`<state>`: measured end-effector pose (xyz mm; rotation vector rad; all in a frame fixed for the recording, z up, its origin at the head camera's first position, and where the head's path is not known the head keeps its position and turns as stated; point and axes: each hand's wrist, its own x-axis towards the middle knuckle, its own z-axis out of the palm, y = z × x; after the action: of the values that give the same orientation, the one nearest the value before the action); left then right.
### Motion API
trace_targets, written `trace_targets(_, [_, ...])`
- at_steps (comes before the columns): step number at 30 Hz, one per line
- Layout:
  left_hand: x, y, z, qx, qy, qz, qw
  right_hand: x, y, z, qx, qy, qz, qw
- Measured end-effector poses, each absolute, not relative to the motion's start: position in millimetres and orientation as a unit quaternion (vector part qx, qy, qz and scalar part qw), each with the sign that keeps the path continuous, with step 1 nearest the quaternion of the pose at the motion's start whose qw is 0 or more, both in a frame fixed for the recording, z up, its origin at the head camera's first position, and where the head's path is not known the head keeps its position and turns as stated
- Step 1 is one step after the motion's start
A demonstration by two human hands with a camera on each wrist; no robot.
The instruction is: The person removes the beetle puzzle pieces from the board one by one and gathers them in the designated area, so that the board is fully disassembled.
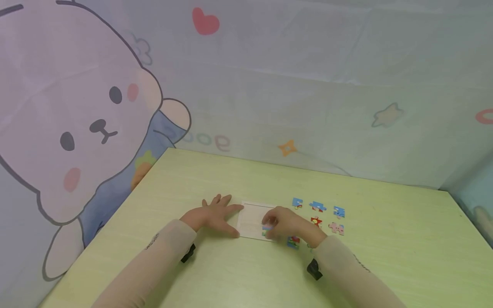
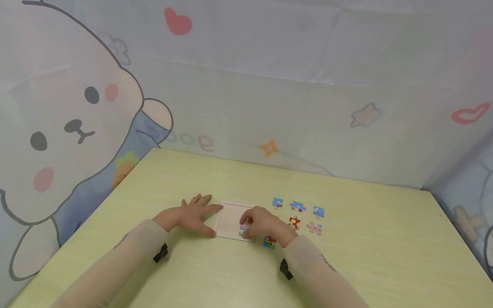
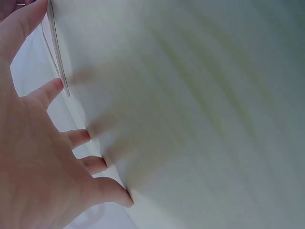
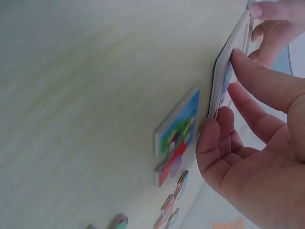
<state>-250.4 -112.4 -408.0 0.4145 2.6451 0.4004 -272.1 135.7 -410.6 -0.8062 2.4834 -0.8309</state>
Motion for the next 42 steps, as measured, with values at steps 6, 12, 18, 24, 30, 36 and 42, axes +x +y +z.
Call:
trace_targets(6, [-250.5,-113.2,-408.7,0.151,0.954,0.144,0.214,-272.3,134.9,-410.9,-0.304,0.884,-0.293,0.2])
trace_targets(12, [-250.4,-113.4,-408.8,0.153,0.954,0.143,0.213,-270.7,135.2,-410.4,-0.3,0.884,-0.296,0.203])
trace_targets(18, [-250.9,-112.7,-409.1,0.149,0.956,0.138,0.213,-269.7,133.4,-410.8,-0.266,0.894,-0.299,0.204])
trace_targets(24, [-250.3,-112.2,-408.5,0.146,0.956,0.137,0.214,-269.7,134.7,-411.3,-0.268,0.891,-0.308,0.201])
trace_targets(30, [-249.5,-112.1,-407.3,0.147,0.955,0.141,0.215,-269.8,137.5,-410.1,-0.29,0.884,-0.315,0.19])
trace_targets(36, [-249.8,-112.7,-407.8,0.149,0.954,0.146,0.214,-269.3,138.9,-409.3,-0.308,0.879,-0.315,0.184])
trace_targets(42, [-250.1,-113.1,-408.6,0.147,0.954,0.147,0.215,-269.1,142.9,-406.3,-0.327,0.871,-0.321,0.175])
